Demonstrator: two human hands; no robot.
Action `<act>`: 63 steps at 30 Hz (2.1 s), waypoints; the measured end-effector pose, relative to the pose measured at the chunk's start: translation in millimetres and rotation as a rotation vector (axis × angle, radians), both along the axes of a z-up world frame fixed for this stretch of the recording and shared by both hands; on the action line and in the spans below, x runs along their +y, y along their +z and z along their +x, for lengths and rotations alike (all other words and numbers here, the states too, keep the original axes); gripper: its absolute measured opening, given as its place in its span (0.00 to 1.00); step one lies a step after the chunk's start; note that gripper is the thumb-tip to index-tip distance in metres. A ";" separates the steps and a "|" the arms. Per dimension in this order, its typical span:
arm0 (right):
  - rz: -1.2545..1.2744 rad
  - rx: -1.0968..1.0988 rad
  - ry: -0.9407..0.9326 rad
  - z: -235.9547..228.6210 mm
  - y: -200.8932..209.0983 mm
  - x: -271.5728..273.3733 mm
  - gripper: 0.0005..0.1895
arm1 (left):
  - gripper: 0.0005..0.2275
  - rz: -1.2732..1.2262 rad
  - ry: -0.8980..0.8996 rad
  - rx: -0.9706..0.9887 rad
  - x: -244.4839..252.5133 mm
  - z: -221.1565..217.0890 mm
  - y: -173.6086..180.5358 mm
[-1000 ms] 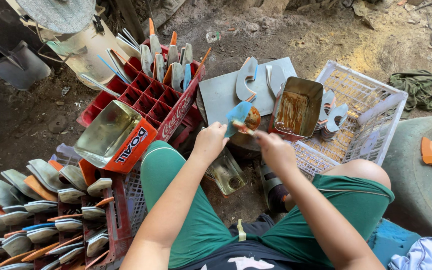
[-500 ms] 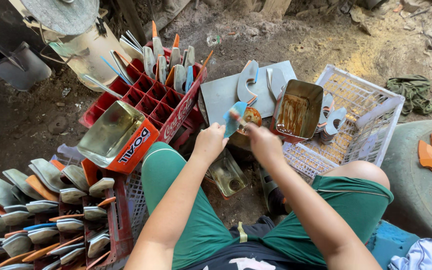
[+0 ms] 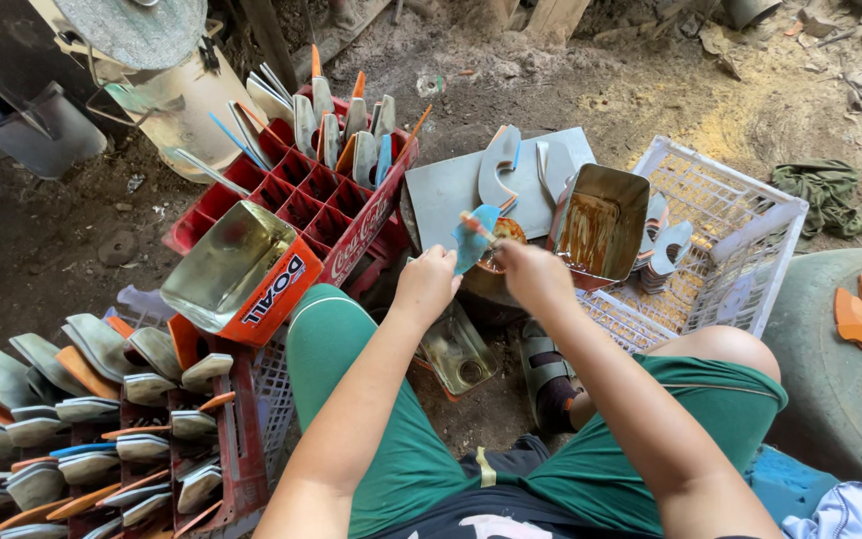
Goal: The person sits and uses a brush to apply a brown liquid to curved shoe sole pieces. They dip the brush into a small container, coat each piece, and place it into a red crate. The person handles several pieces one at a time, turning them to cover different surfaces.
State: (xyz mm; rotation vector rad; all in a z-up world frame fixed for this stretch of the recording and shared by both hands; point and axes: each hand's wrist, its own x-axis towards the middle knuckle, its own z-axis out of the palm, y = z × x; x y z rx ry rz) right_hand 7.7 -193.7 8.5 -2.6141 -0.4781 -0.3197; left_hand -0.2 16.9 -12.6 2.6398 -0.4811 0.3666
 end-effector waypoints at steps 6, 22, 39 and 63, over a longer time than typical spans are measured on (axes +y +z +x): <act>0.089 -0.026 -0.055 4.5 -4.8 -1.8 0.09 | 0.13 0.024 0.007 -0.043 -0.6 3.3 -3.6; 0.059 0.002 -0.011 -2.7 -10.8 0.2 0.11 | 0.14 -0.039 0.105 0.039 16.1 8.7 9.2; -0.388 0.225 -0.179 44.0 -41.5 -10.5 0.15 | 0.26 -0.844 0.233 0.351 6.5 8.8 0.1; 0.742 0.878 -0.272 51.3 -67.4 -3.7 0.15 | 0.21 -1.352 0.162 0.539 -32.5 44.3 -110.3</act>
